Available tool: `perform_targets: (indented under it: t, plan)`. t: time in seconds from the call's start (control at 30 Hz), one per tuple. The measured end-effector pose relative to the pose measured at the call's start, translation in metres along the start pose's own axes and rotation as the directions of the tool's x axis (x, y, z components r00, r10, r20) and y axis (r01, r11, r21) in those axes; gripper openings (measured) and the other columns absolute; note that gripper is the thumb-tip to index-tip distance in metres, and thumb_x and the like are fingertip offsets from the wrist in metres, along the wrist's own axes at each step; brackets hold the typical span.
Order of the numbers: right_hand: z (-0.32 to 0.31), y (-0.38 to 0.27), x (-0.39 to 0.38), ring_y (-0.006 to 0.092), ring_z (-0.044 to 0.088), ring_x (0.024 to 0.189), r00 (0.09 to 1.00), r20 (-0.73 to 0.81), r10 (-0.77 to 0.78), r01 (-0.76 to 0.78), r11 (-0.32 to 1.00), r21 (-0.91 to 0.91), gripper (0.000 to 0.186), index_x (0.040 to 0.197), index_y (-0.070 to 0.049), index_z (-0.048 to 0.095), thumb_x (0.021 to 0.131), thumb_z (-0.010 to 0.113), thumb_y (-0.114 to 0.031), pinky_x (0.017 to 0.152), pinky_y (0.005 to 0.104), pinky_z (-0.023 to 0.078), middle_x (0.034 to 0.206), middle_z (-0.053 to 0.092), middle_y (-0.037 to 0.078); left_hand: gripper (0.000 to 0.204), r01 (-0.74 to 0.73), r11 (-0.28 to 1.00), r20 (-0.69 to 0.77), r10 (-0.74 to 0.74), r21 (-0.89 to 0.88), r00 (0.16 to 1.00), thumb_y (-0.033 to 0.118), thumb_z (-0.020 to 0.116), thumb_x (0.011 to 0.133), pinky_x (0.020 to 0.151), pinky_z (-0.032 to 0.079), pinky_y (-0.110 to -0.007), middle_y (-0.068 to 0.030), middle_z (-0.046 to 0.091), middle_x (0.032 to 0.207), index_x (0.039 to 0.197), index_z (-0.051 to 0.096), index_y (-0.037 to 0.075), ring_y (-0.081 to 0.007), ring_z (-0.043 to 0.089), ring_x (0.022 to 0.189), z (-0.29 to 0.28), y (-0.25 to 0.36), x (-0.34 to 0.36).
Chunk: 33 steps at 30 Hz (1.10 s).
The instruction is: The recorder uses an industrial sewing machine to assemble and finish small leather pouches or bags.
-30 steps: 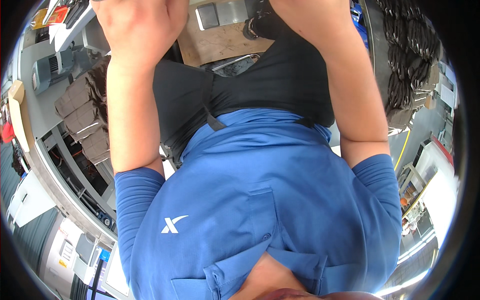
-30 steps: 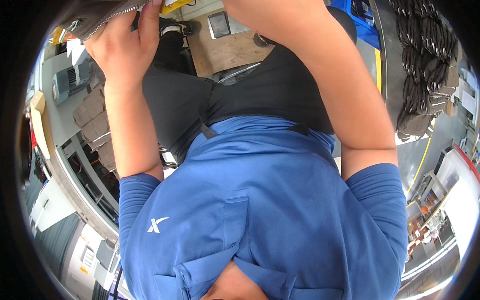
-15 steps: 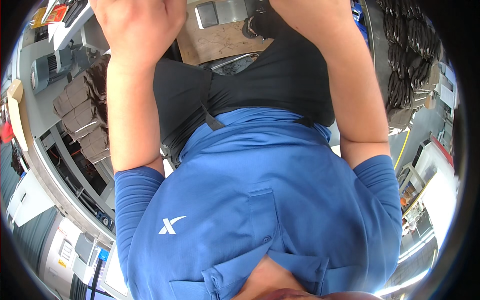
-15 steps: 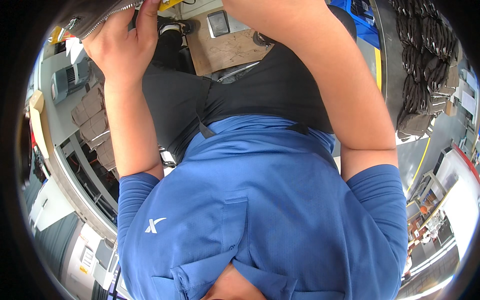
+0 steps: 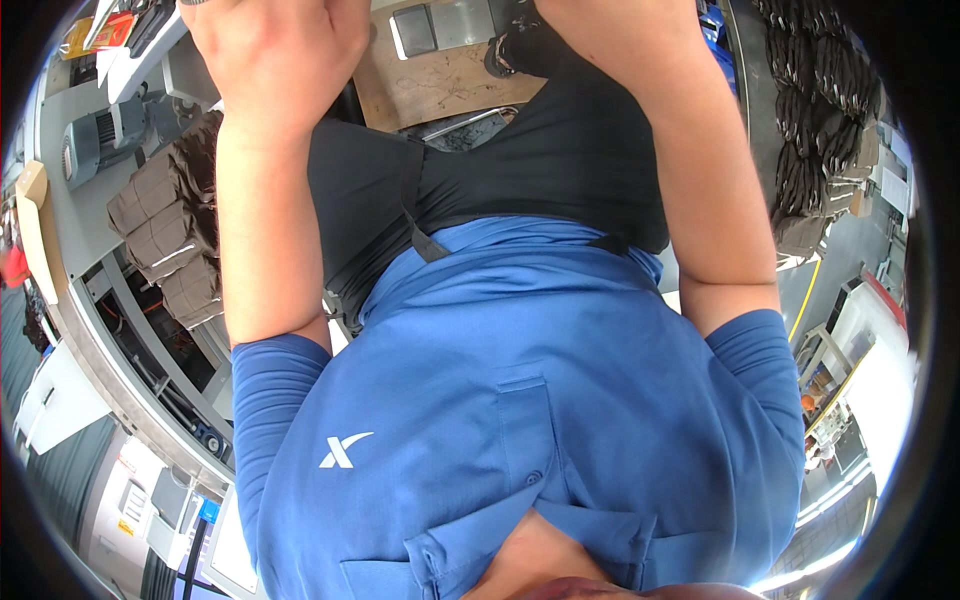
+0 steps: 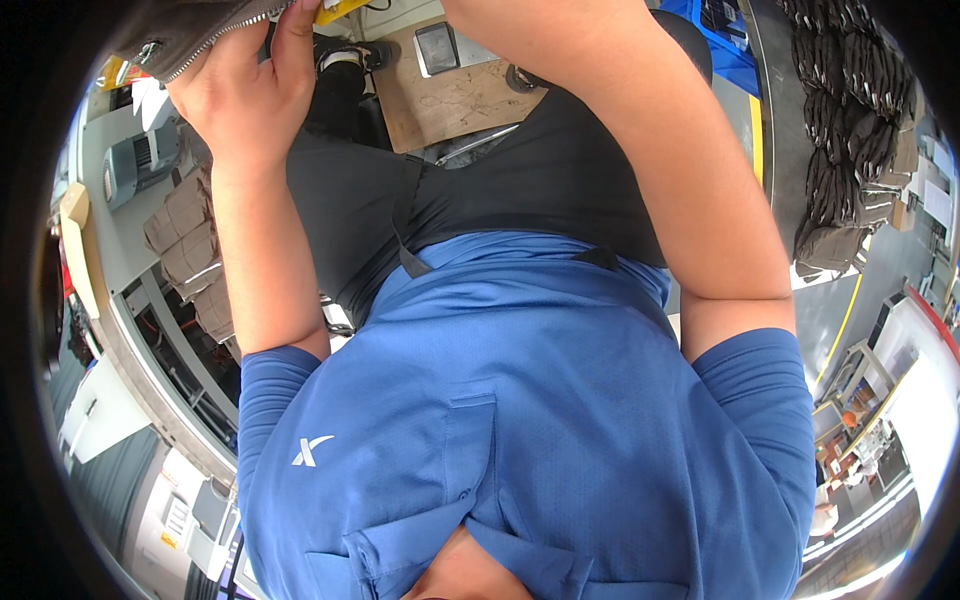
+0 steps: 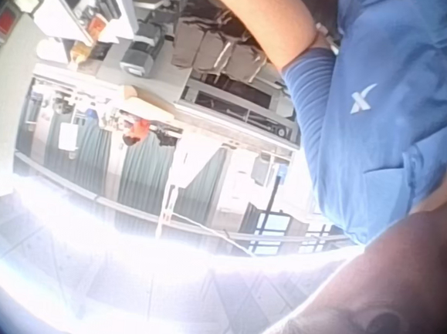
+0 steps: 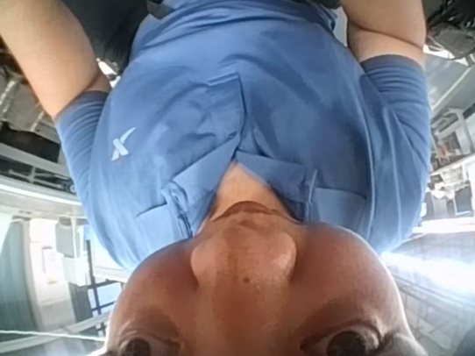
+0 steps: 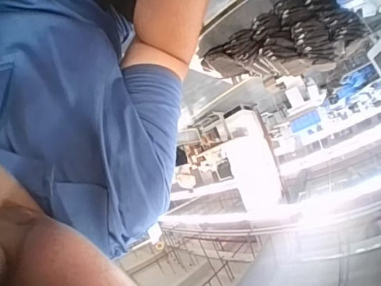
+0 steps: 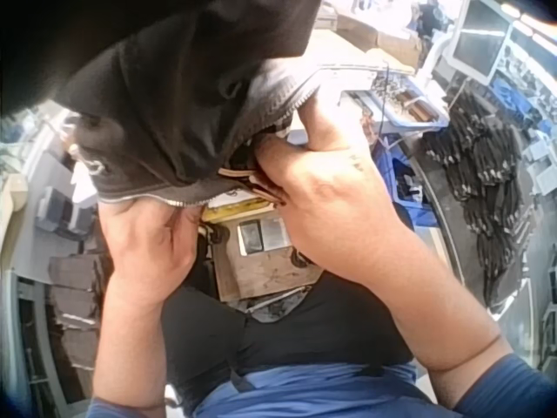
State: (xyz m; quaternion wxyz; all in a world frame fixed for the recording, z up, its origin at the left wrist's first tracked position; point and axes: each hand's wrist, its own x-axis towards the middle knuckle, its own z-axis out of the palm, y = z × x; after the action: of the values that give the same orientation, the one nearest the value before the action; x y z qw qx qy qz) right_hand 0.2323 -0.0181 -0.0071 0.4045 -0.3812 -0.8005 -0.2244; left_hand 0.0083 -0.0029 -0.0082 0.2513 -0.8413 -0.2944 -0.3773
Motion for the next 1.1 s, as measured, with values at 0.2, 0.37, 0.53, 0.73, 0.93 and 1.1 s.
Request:
perform_targets:
  t: [0.2,0.37,0.53,0.73,0.93,1.1]
  plan:
    - [0.002,0.000,0.002,0.0450,0.055,0.103,0.995,0.014,0.103,-0.104,0.990,0.096,0.019,0.092,-0.001,0.069,0.073,0.065,-0.001,0.088,0.0467,0.046,0.105,0.058,0.029,0.022,0.024,0.998,-0.023,-0.023,0.057,0.999,0.003,0.071,0.083,0.100,0.043,-0.047,-0.0189,0.069,0.113,0.104,0.074,0.003,-0.0396,0.061,0.110,0.009,-0.003,-0.006]
    - [-0.002,-0.001,0.001,0.0445,0.056,0.104,0.993,0.042,0.113,-0.117,0.988,0.098,0.020,0.092,-0.001,0.069,0.073,0.064,0.000,0.089,0.0460,0.046,0.112,0.057,0.030,0.022,0.077,0.993,0.068,-0.083,0.091,0.994,0.000,0.066,0.083,0.102,0.041,-0.049,-0.0195,0.069,0.113,0.104,0.073,0.002,-0.0409,0.060,0.111,0.001,0.007,-0.005]
    - [0.008,0.003,-0.005,0.0434,0.056,0.104,0.999,-0.043,0.012,-0.010,0.999,0.049,0.020,0.093,-0.001,0.069,0.074,0.065,-0.001,0.090,0.0452,0.047,0.113,0.057,0.029,0.024,0.032,0.999,-0.059,-0.030,0.035,0.998,-0.003,0.062,0.081,0.102,0.041,-0.051,-0.0208,0.068,0.112,0.101,0.073,0.002,-0.0425,0.060,0.111,0.009,-0.001,-0.009]
    - [-0.002,-0.004,-0.001,0.0419,0.057,0.104,0.992,0.050,0.119,-0.122,0.990,0.071,0.021,0.095,-0.001,0.070,0.075,0.067,-0.003,0.091,0.0451,0.047,0.113,0.057,0.028,0.024,0.045,0.999,-0.073,-0.046,-0.014,0.996,-0.004,0.062,0.079,0.098,0.044,-0.051,-0.0225,0.068,0.111,0.100,0.072,0.001,-0.0433,0.062,0.106,0.013,-0.001,-0.013]
    - [0.002,0.002,0.001,0.0412,0.057,0.104,0.997,0.029,0.076,-0.078,0.994,0.073,0.023,0.097,-0.002,0.071,0.074,0.068,-0.003,0.091,0.0456,0.046,0.114,0.058,0.027,0.020,0.042,0.999,-0.042,-0.041,0.022,0.998,-0.003,0.065,0.080,0.097,0.044,-0.051,-0.0235,0.068,0.108,0.097,0.072,0.001,-0.0438,0.062,0.104,0.008,-0.004,-0.008]
    - [-0.031,-0.007,-0.010,0.0291,0.066,0.109,0.917,0.338,0.211,-0.280,0.945,0.169,0.023,0.103,-0.007,0.073,0.080,0.076,-0.006,0.091,0.0376,0.052,0.123,0.070,0.007,0.012,0.099,0.965,-0.184,-0.146,-0.244,0.972,0.012,0.078,0.072,0.074,0.048,-0.043,-0.0097,0.061,0.074,0.072,0.066,0.010,-0.0298,0.059,0.071,-0.001,0.008,-0.026]
